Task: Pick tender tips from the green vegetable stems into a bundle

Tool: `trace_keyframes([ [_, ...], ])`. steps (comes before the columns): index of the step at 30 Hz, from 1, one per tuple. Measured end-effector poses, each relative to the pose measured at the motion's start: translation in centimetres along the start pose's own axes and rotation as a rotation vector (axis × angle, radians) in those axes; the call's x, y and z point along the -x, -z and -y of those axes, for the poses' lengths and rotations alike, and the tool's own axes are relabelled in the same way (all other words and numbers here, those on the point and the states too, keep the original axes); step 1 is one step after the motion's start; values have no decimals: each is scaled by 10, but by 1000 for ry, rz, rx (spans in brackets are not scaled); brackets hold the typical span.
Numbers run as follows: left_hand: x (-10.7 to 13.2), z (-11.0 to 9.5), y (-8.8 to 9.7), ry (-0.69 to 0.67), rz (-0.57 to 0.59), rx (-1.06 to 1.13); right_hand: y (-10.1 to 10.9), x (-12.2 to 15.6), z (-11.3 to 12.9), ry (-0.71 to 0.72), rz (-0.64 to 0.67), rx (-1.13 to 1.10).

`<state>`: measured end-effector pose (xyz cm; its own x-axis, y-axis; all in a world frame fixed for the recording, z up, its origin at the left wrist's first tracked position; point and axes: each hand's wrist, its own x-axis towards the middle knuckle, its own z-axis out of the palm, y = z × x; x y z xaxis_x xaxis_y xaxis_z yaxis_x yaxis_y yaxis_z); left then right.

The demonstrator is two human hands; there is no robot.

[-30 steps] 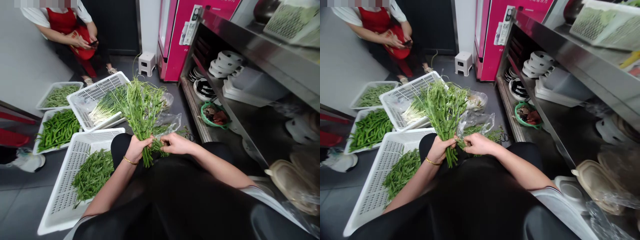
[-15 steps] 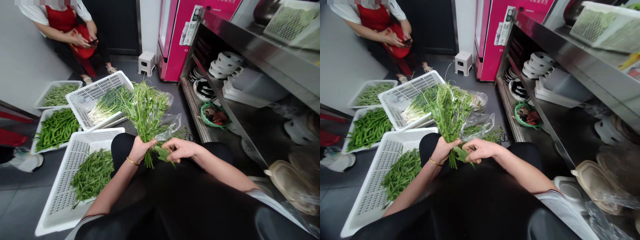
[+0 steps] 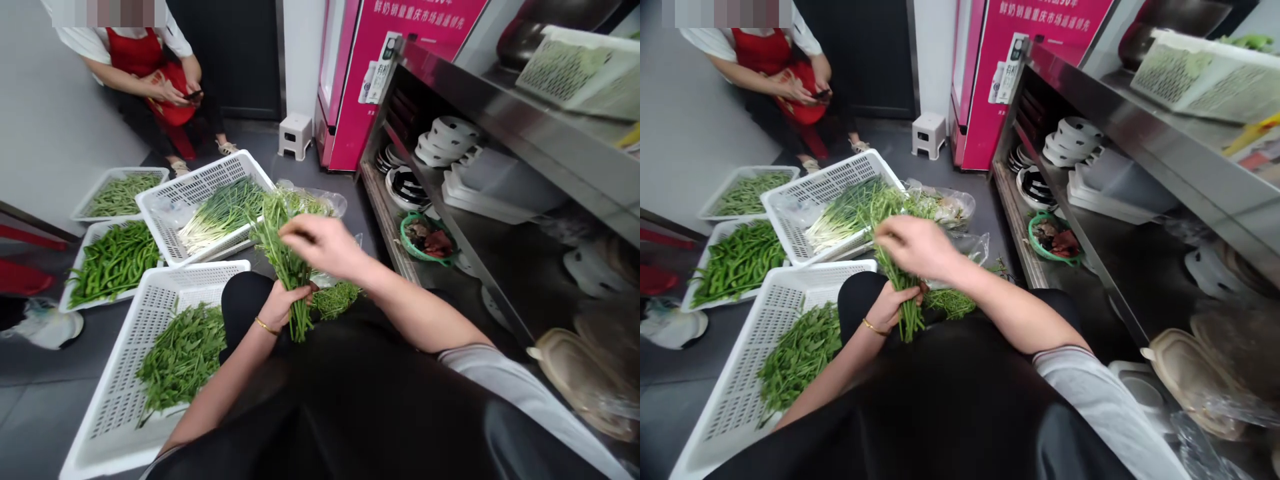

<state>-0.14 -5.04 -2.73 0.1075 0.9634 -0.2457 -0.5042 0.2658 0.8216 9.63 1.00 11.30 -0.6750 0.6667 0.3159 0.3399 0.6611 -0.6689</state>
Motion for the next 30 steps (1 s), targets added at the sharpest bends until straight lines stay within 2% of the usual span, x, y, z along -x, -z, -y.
trace_keyframes([
  [1, 2, 1, 1, 16, 17, 22, 5, 7, -19, -98, -61, 19],
  [4, 5, 5, 4, 53, 74, 74, 9, 40, -72, -323, -114, 43],
  [6, 4, 8, 4, 72, 125, 86, 1, 61, -95, -427, -182, -89],
  [8, 2, 11, 2, 82, 177, 115, -6, 75, -109, -529, -292, -357],
  [10, -1, 12, -2, 84, 216, 162, -8, 79, -117, -589, -341, -659],
  [13, -4, 11, -10, 105, 247, 189, 0, 72, -125, -543, -251, -921],
  [15, -6, 10, -14, 118, 238, 182, 9, 70, -130, -512, -234, -946],
  [18, -9, 8, -16, 108, 187, 187, 24, 76, -139, -544, -273, -952],
  [21, -13, 11, -16, 106, 143, 197, 30, 85, -141, -558, -256, -956],
  [24, -19, 15, -19, 124, 165, 200, 20, 84, -137, -575, -247, -985],
  [27, -22, 18, -23, 137, 196, 187, 2, 76, -135, -619, -202, -1112],
  [30, -21, 15, -26, 135, 179, 225, -9, 74, -134, -586, -218, -1128],
])
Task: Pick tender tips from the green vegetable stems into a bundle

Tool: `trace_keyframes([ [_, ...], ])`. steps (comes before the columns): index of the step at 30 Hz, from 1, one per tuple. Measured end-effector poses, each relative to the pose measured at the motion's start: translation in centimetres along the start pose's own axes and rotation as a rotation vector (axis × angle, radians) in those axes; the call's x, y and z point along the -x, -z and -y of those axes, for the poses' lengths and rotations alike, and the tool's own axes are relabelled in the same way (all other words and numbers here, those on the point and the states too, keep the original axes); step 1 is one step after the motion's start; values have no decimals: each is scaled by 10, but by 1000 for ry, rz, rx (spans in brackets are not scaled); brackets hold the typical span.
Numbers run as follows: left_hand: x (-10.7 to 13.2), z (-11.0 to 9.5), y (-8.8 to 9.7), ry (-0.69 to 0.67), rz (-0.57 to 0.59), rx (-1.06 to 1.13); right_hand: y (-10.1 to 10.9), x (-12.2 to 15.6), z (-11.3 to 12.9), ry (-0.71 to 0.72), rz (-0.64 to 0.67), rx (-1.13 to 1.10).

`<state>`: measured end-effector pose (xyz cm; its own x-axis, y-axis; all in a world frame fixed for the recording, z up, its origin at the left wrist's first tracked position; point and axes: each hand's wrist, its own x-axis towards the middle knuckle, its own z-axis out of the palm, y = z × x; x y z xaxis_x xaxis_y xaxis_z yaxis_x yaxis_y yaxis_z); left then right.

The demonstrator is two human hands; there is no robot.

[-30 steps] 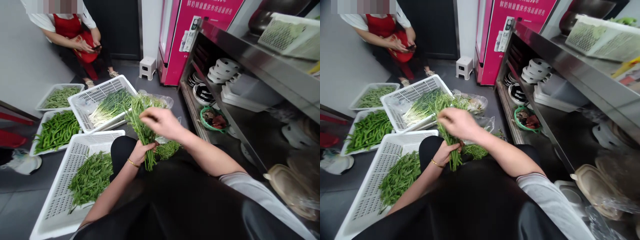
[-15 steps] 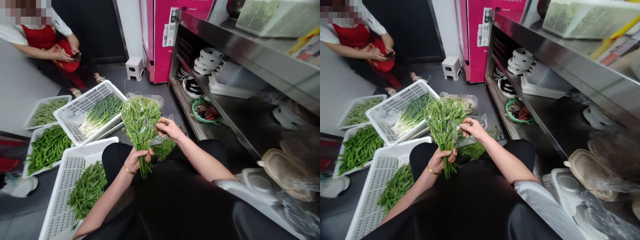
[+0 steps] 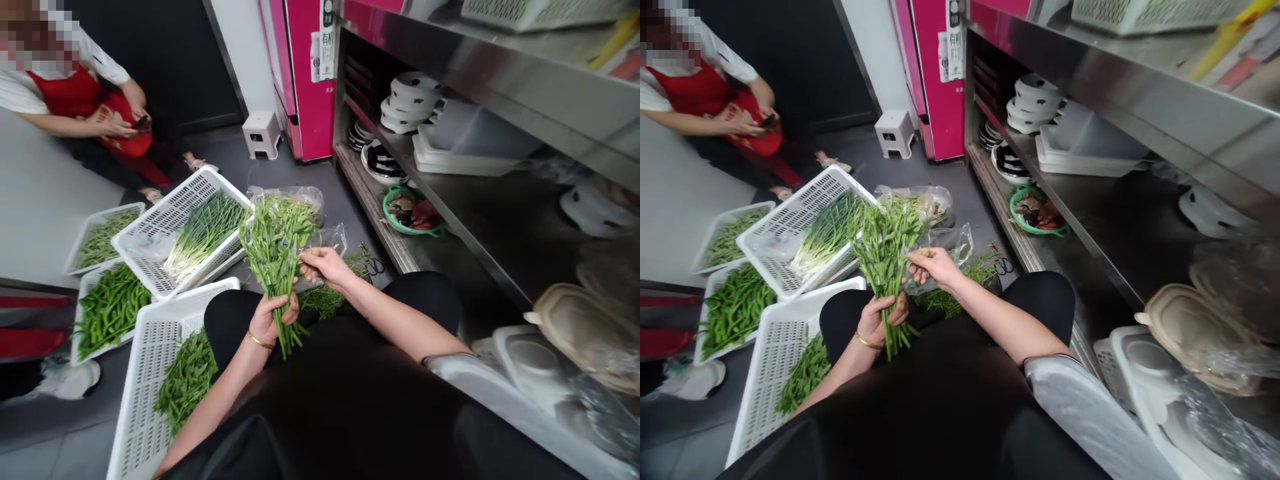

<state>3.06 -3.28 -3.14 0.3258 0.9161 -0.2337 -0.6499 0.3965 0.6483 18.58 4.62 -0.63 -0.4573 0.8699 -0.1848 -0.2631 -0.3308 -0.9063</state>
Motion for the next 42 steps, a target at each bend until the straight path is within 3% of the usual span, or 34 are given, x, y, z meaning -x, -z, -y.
trace_keyframes([
  [6, 3, -4, -1, -12, -82, 73, -12, 15, -11, 128, -69, 188],
  [11, 4, -2, 0, -3, -44, 57, -22, 11, -23, 161, -94, 269],
  [15, 4, 0, 6, 42, 6, 45, -22, 11, -16, 428, -109, 785],
  [18, 3, 3, 9, 58, 4, 39, -23, 10, -11, 490, -95, 1085],
  [20, 4, 4, 10, 51, -8, 36, -21, 4, -8, 437, -150, 1009],
  [23, 7, 2, 9, 18, -40, -29, -5, -3, 4, 263, -310, 511],
  [25, 10, -3, 10, -21, -90, -153, 17, 1, 20, 174, -371, 193],
  [27, 11, -7, 11, -71, -165, -317, 45, 17, 39, 190, -377, 29],
  [30, 11, -11, 16, -145, -260, -491, 90, 51, 57, 364, -425, -43],
  [31, 11, -12, 17, -161, -274, -518, 101, 62, 58, 419, -457, -1],
  [33, 10, -12, 19, -174, -280, -546, 114, 78, 51, 381, -422, 309],
  [35, 9, -11, 19, -165, -271, -576, 110, 85, 38, 207, -286, 686],
  [37, 9, -9, 17, -145, -262, -608, 92, 83, 31, 125, -155, 1022],
  [39, 8, -7, 13, -120, -253, -642, 67, 71, 34, 285, -99, 1298],
  [42, 10, -4, 5, -89, -226, -678, 34, 43, 51, 706, -25, 1599],
])
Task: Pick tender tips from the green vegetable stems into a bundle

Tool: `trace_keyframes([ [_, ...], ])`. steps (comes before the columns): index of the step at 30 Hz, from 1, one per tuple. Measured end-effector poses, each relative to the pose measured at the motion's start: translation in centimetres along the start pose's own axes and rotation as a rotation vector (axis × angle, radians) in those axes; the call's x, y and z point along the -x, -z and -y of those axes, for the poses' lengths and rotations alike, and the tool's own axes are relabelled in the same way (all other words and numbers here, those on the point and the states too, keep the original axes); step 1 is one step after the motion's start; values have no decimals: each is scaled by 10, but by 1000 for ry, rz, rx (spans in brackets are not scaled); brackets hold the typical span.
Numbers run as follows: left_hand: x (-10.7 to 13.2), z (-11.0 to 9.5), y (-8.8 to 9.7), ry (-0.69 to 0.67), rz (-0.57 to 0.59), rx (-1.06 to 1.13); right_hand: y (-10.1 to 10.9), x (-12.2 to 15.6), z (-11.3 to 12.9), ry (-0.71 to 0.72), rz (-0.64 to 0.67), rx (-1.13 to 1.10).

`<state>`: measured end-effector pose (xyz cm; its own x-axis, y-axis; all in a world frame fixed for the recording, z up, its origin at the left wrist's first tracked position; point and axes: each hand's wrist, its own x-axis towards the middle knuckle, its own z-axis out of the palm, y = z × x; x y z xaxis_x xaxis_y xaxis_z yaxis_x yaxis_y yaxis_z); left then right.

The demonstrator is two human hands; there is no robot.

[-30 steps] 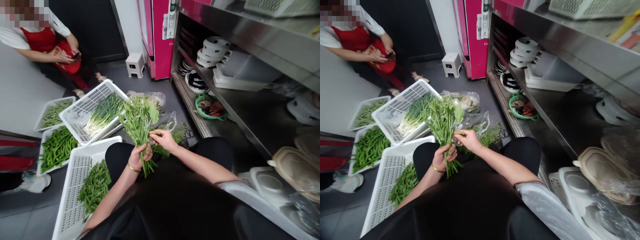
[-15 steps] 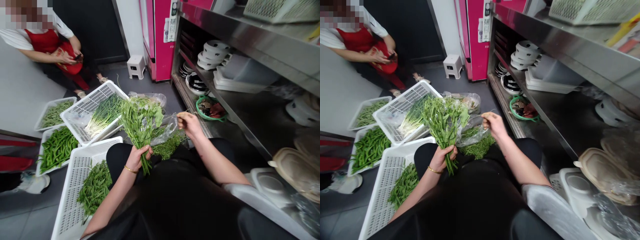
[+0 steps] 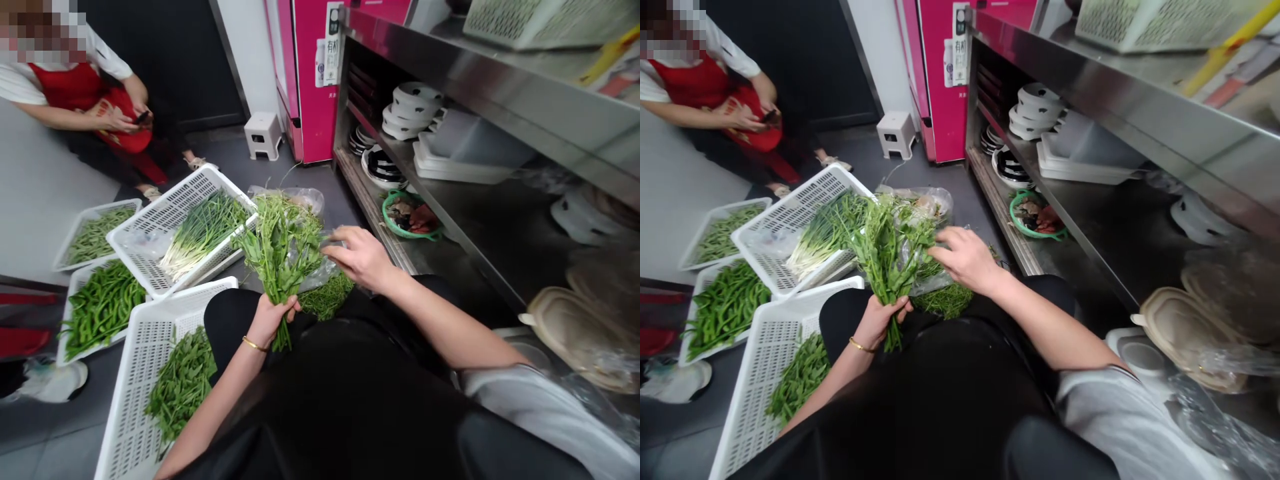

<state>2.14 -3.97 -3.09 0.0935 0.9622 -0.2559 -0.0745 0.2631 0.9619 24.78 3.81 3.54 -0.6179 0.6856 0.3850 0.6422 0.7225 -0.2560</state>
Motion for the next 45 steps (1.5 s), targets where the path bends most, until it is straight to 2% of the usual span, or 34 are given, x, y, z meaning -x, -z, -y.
trace_keyframes([
  [2, 3, -2, -4, 6, 25, -8, -1, -25, 1, 164, -66, 107],
  [4, 7, -3, -7, 18, 38, -2, -5, -40, -2, 267, -60, 183],
  [8, 10, -4, -6, 77, 45, 71, -18, -39, -6, 317, -51, 229],
  [10, 9, -4, -5, 88, 24, 107, -24, -33, -4, 253, -94, 188],
  [12, 7, -3, -5, 68, -15, 121, -30, -30, -2, 118, -178, 78],
  [14, 5, -1, -6, 46, -41, 119, -33, -31, -6, -88, -311, -132],
  [16, 3, 0, -7, 39, -45, 112, -30, -31, -18, -340, -485, -449],
  [19, 2, 2, -6, 33, -46, 107, -6, -20, -44, -625, -634, -999],
  [21, 1, 4, -2, 31, -61, 106, 21, -2, -63, -691, -690, -1221],
  [22, 0, 6, 1, 34, -75, 105, 35, 10, -72, -691, -741, -1262],
  [24, -2, 8, 8, 47, -104, 105, 59, 34, -86, -634, -928, -1266],
  [25, -4, 9, 12, 56, -112, 109, 66, 46, -91, -585, -1000, -1251],
  [26, -5, 10, 16, 64, -114, 117, 69, 56, -93, -546, -1016, -1202],
  [27, -6, 10, 20, 73, -110, 131, 66, 64, -93, -525, -913, -1114],
  [28, -7, 11, 23, 84, -100, 149, 60, 69, -90, -518, -719, -994],
  [30, -8, 10, 27, 104, -63, 188, 38, 70, -76, -513, -240, -731],
  [31, -7, 9, 28, 111, -40, 208, 26, 66, -66, -503, -56, -639],
  [32, -7, 8, 27, 113, -19, 229, 14, 60, -55, -489, 52, -583],
  [35, -7, 5, 16, 104, 34, 296, -15, 29, -21, -449, 146, -557],
  [38, -7, 5, -1, 99, 52, 337, -39, -6, 10, -475, 229, -707],
  [41, -7, 7, -11, 88, 43, 295, -67, -29, 33, -620, 221, -1137],
  [43, -5, 7, -12, 69, 15, 197, -83, -35, 41, -753, 148, -1464],
  [45, -2, 6, -9, 42, 12, 88, -94, -33, 45, -852, 49, -1659],
])
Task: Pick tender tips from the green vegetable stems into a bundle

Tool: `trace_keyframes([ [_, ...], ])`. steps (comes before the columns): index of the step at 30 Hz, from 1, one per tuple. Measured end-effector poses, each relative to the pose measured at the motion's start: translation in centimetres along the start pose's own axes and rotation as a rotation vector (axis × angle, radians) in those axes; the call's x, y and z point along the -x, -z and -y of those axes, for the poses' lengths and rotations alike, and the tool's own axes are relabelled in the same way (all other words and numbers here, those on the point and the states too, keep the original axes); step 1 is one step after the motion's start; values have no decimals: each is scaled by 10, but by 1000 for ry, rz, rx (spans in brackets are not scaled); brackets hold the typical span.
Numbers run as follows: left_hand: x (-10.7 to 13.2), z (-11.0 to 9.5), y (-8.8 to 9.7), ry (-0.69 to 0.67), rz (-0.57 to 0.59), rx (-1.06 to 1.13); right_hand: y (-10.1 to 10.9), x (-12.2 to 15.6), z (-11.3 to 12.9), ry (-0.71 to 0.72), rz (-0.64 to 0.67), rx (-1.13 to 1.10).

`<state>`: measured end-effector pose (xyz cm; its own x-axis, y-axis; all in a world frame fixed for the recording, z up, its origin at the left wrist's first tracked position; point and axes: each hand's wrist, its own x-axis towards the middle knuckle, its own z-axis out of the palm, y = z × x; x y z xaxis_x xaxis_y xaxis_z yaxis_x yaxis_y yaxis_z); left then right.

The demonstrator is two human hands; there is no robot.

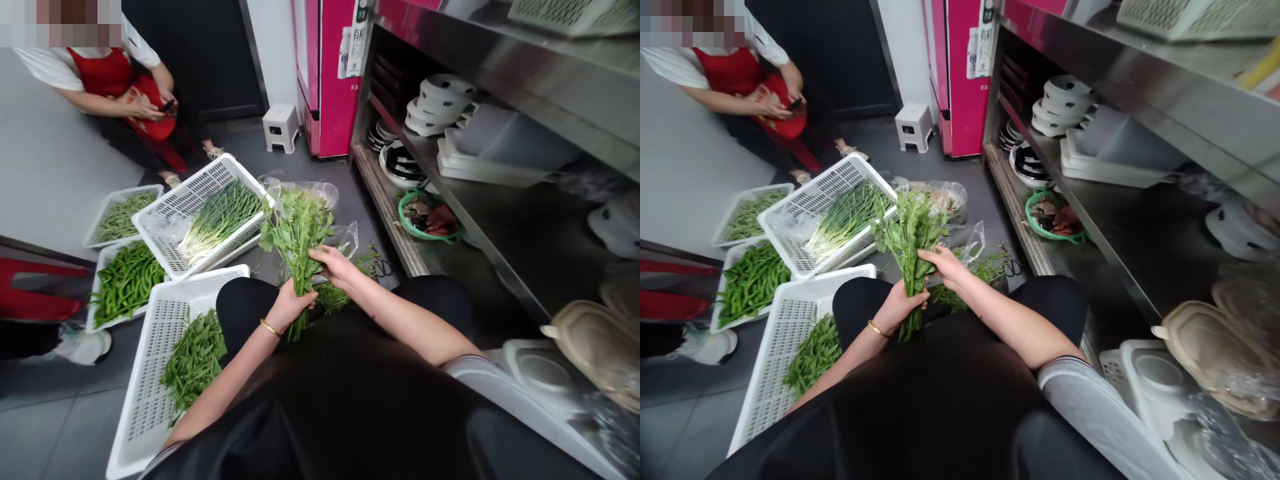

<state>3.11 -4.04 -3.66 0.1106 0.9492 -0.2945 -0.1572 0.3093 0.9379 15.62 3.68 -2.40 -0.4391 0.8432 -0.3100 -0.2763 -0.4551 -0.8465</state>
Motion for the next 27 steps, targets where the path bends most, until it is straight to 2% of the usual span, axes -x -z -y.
trace_keyframes([
  [2, 3, -2, 5, 7, 123, -7, 2, 1, -8, 14, -14, -80],
  [5, 4, -2, 10, 113, 477, 164, 7, 2, -11, 45, 87, -55],
  [6, 2, -1, 10, 147, 545, 212, 9, 0, -9, 44, 114, -14],
  [7, 0, 0, 9, 168, 565, 245, 12, -1, -6, 38, 115, 43],
  [12, -11, 6, 6, 151, 336, 387, 46, 4, 16, -55, -34, 333],
  [14, -13, 5, 8, 149, 266, 418, 59, 18, 21, -10, -78, 513],
  [16, -15, 3, 10, 136, 198, 404, 62, 34, 24, 232, -168, 800],
  [18, -16, 0, 9, 115, 130, 355, 53, 46, 27, 582, -181, 1097],
  [20, -17, -4, 5, 99, 65, 280, 38, 49, 34, 819, -32, 1353],
  [21, -17, -6, 3, 94, 34, 241, 30, 47, 38, 864, 79, 1477],
  [24, -18, -14, -4, 82, -46, 149, 17, 34, 50, 840, 332, 1786],
  [27, -17, -21, -5, 93, -50, 184, 15, 27, 53, 828, 386, 1942],
])
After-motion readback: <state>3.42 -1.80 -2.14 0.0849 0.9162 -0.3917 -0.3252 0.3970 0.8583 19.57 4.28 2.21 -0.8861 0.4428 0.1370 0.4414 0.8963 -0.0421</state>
